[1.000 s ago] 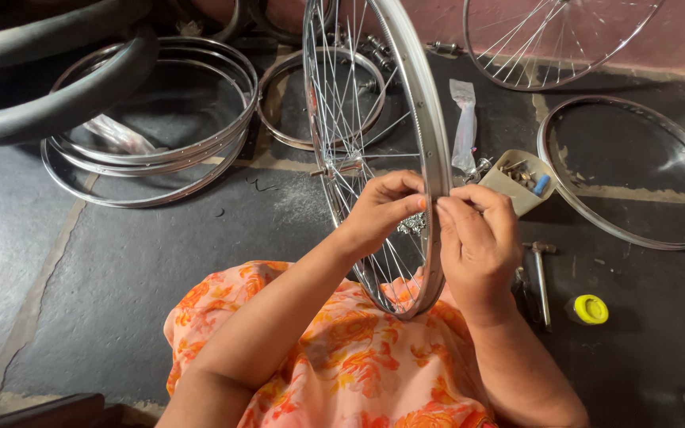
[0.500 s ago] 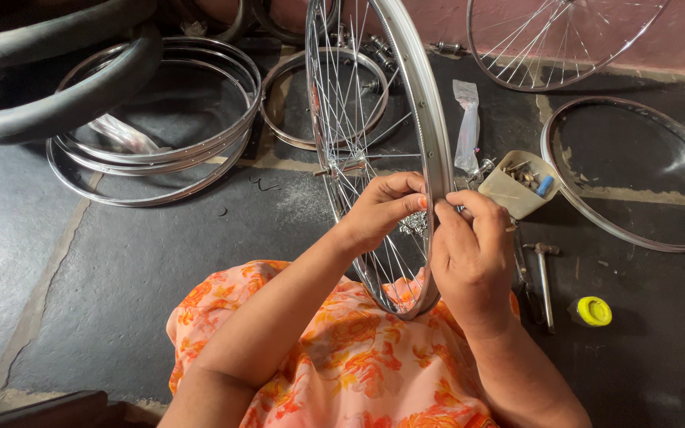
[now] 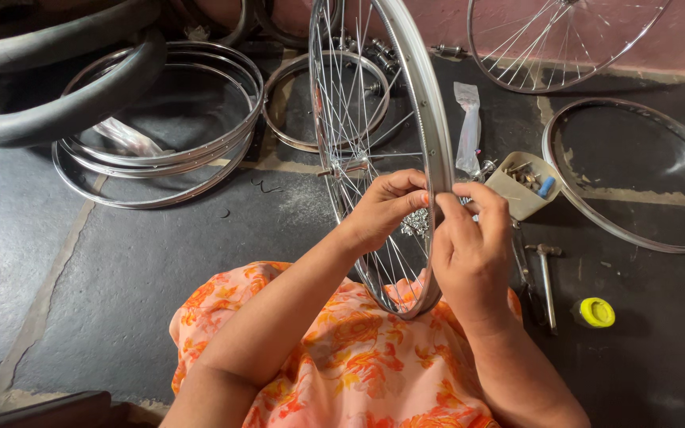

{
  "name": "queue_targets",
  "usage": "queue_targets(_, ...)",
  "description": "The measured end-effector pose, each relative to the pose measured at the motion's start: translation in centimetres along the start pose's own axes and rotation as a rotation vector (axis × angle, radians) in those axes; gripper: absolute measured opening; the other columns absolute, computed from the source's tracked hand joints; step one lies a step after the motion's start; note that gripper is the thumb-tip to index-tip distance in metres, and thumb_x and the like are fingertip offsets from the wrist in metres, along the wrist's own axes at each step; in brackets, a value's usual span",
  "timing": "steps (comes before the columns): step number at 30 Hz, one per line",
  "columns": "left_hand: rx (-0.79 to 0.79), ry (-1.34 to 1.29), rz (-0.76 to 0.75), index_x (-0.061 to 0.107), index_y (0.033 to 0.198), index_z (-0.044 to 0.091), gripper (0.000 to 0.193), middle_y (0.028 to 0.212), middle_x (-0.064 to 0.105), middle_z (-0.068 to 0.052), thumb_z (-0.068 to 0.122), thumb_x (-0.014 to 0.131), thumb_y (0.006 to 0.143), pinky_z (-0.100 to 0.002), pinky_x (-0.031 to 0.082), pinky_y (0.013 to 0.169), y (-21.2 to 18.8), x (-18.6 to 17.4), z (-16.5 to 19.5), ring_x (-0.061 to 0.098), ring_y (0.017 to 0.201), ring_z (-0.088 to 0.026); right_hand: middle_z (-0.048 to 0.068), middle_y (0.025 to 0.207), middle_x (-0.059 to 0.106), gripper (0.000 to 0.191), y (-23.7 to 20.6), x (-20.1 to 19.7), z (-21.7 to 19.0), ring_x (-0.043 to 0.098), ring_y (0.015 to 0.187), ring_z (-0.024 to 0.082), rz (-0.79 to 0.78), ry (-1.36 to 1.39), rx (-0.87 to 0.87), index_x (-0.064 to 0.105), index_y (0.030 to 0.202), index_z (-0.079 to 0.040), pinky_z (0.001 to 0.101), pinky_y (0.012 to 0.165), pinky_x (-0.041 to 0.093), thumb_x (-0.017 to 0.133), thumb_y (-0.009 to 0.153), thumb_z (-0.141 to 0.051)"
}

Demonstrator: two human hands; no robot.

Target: The person laces a bicycle wheel by inserting spokes through the rim and hub, then secures them with nipples. They rotate the wheel to access different sections and continue adding spokes around the circumference.

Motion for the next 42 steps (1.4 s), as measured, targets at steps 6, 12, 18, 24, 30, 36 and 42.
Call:
queue_targets(6, 0.005, 0.019, -0.004, 0.071, 0.109, 0.002, 0.015, 0.111, 0.071, -0.003, 0.015, 0.069, 0.104, -0.031, 0.051, 0.099, -0.3, -0.1, -0.1, 0.064, 0.106, -0.013, 0.013, 0.125, 0.060, 0.031, -0.8, 0.2, -0.6, 0.063, 0.101, 0.028, 0.021, -0.006, -0.044, 0.069, 0.119, 0.002, 0.0399, 0.090, 0.053, 0.065, 0.091, 0.014)
queue_targets(12, -0.033, -0.017, 0.001, 0.071, 0.106, 0.002, 0.012, 0.107, 0.072, -0.004, 0.013, 0.070, 0.102, -0.032, 0.052, 0.097, -0.5, -0.2, -0.6, 0.065, 0.103, -0.013, 0.017, 0.128, 0.059, 0.039, -2.1, 0.3, -0.1, 0.062, 0.111, 0.032, 0.047, 0.084, -0.029, 0.069, 0.125, 0.003, 0.0388, 0.092, 0.054, 0.061, 0.090, 0.017)
queue_targets(18, -0.049, -0.097, 0.011, 0.071, 0.105, 0.002, 0.009, 0.106, 0.072, -0.004, 0.010, 0.071, 0.101, -0.032, 0.052, 0.098, -0.8, 0.1, -1.8, 0.066, 0.101, -0.014, 0.020, 0.132, 0.053, 0.042, -3.8, 0.9, 0.3, 0.061, 0.113, 0.032, 0.140, 0.140, 0.006, 0.068, 0.129, 0.002, 0.0362, 0.093, 0.055, 0.056, 0.093, 0.020)
queue_targets(24, -0.078, -0.080, -0.031, 0.072, 0.110, 0.002, 0.011, 0.112, 0.071, -0.004, 0.010, 0.071, 0.103, -0.033, 0.051, 0.101, 0.2, -0.2, -1.0, 0.066, 0.107, -0.014, 0.019, 0.132, 0.051, 0.044, -3.6, 1.9, 1.2, 0.061, 0.103, 0.026, 0.122, 0.149, 0.035, 0.067, 0.130, 0.003, 0.0347, 0.088, 0.054, 0.054, 0.092, 0.020)
queue_targets(30, -0.125, -0.160, -0.086, 0.070, 0.117, 0.007, 0.019, 0.114, 0.071, -0.003, 0.012, 0.071, 0.099, -0.032, 0.051, 0.103, -0.3, 0.0, 0.5, 0.066, 0.108, -0.012, 0.018, 0.136, 0.048, 0.045, -3.7, 1.9, 1.0, 0.062, 0.096, 0.020, 0.044, 0.244, 0.054, 0.064, 0.134, 0.003, 0.0310, 0.083, 0.054, 0.053, 0.094, 0.020)
queue_targets(36, -0.063, -0.132, -0.115, 0.070, 0.110, 0.005, 0.013, 0.112, 0.071, -0.003, 0.009, 0.076, 0.098, -0.034, 0.052, 0.100, -0.2, -0.1, 0.3, 0.066, 0.106, -0.015, 0.018, 0.137, 0.048, 0.045, -3.5, 1.7, 1.0, 0.059, 0.097, 0.020, 0.048, 0.301, 0.085, 0.063, 0.134, 0.003, 0.0309, 0.085, 0.052, 0.050, 0.095, 0.020)
queue_targets(42, -0.094, -0.036, -0.066, 0.071, 0.113, 0.005, 0.018, 0.110, 0.070, 0.000, 0.020, 0.071, 0.102, -0.032, 0.050, 0.101, -0.2, -0.1, -0.7, 0.063, 0.106, -0.011, 0.018, 0.139, 0.049, 0.040, -4.4, 2.0, 1.3, 0.059, 0.103, 0.025, 0.087, 0.273, 0.128, 0.059, 0.137, 0.002, 0.0359, 0.092, 0.051, 0.050, 0.100, 0.013)
Point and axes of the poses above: each hand's wrist, its own y-axis towards the middle knuckle, its own x-axis out of the palm, z = x × y, the point moved 5 cm from there along y, towards the middle knuckle
